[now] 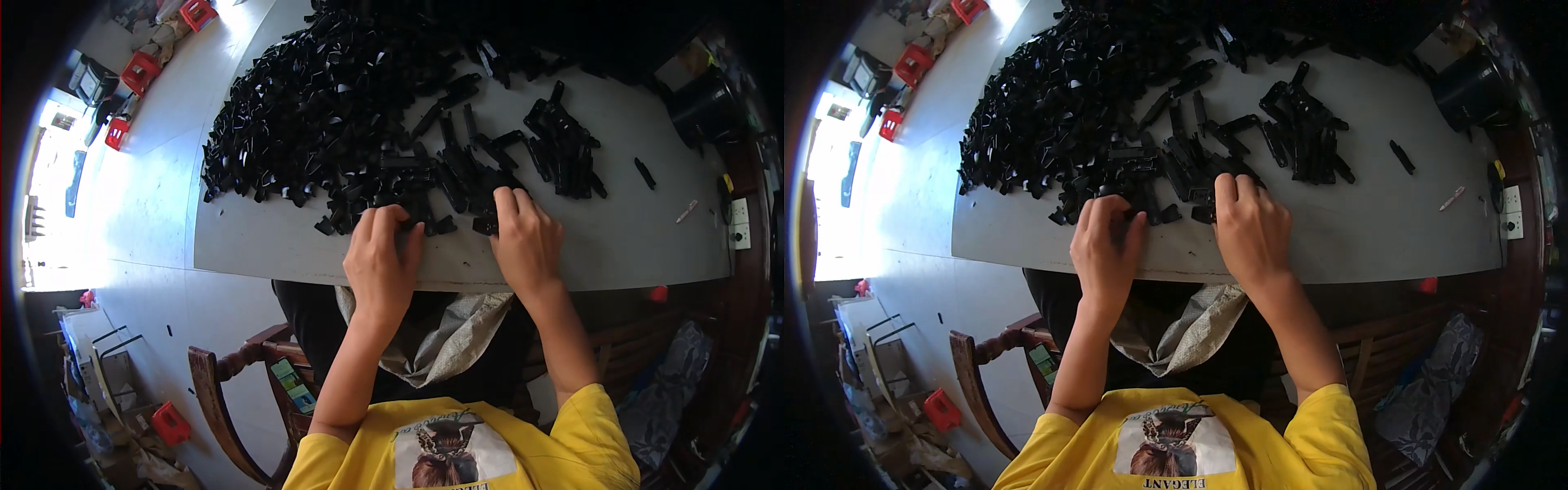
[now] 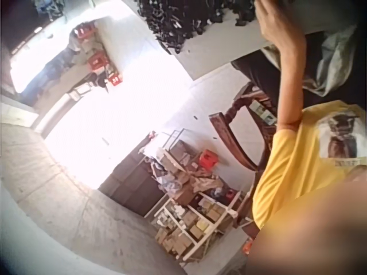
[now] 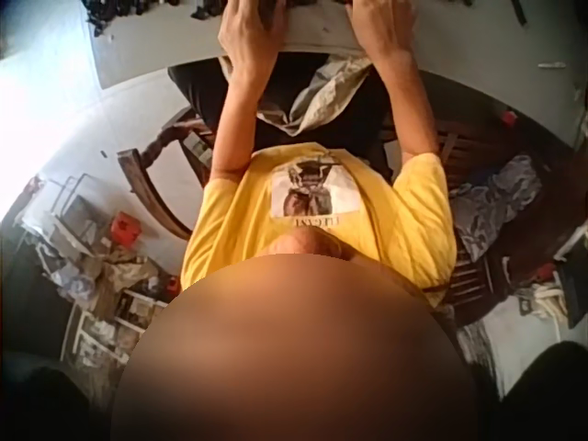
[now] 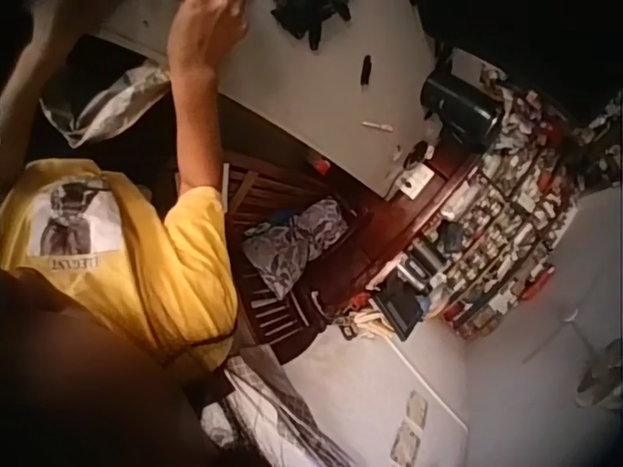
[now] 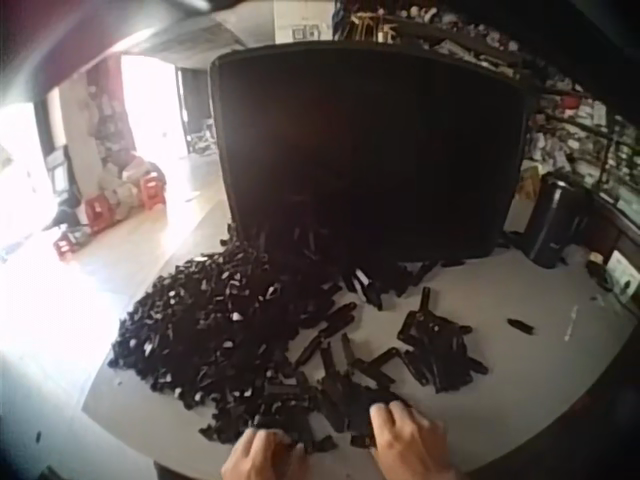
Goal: Picking up small black plastic components from a workbench and placing them into a white sack.
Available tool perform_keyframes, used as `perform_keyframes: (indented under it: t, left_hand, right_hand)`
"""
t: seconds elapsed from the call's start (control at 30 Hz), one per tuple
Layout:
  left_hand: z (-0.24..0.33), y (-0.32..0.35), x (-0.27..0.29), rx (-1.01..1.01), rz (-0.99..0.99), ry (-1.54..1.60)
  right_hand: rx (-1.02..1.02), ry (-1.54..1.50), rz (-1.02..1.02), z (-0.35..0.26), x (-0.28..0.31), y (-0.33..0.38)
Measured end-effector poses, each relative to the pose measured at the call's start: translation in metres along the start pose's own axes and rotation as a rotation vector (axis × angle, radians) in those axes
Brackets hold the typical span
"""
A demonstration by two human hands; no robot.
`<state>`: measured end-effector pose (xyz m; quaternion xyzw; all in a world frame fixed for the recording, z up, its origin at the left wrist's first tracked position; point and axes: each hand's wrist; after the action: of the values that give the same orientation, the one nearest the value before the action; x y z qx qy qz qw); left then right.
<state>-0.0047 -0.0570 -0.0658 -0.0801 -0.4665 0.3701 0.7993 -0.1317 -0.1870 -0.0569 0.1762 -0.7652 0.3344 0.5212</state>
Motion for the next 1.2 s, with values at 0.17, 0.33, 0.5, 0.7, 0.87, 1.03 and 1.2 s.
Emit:
perform_keyframes:
  t: [0.17, 0.33, 0.5, 0.7, 0.87, 1.03, 1.2]
  left_hand:
    - [0.000, 0.000, 0.004, 0.064, 0.024, 0.053]
    - [-0.003, 0.004, 0.003, 0.110, -0.021, 0.078]
    - [-0.003, 0.007, 0.009, 0.002, 0.008, 0.004]
    - [-0.003, 0.015, 0.025, 0.021, -0.027, 0.058]
    - [0.002, 0.014, 0.034, 0.128, -0.160, 0.159]
    - [0.004, 0.015, 0.036, 0.181, -0.155, 0.368]
    - [0.009, 0.020, 0.036, 0.269, -0.159, 0.457]
  right_hand:
    - [-0.018, -0.003, -0.031, 0.006, 0.007, 0.011]
    - [-0.057, -0.255, 0.020, 0.008, 0.023, 0.017]
    - [-0.163, -0.625, -0.083, 0.007, 0.035, 0.029]
    - [-0.063, -0.741, -0.250, -0.003, 0.030, 0.039]
    - [-0.011, -0.711, -0.310, -0.009, 0.027, 0.039]
    - [-0.005, -0.732, -0.288, -0.014, 0.023, 0.039]
    - [0.019, -0.650, -0.314, -0.014, 0.025, 0.037]
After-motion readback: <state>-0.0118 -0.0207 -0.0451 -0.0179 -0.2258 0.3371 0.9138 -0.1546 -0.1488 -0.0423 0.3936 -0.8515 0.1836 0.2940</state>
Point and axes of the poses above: each hand's wrist, its own y-axis away from the middle knuckle, its own x-axis out of the back of the hand, z = x × y, and after that the axes turned 9 degrees about -x, right-handed
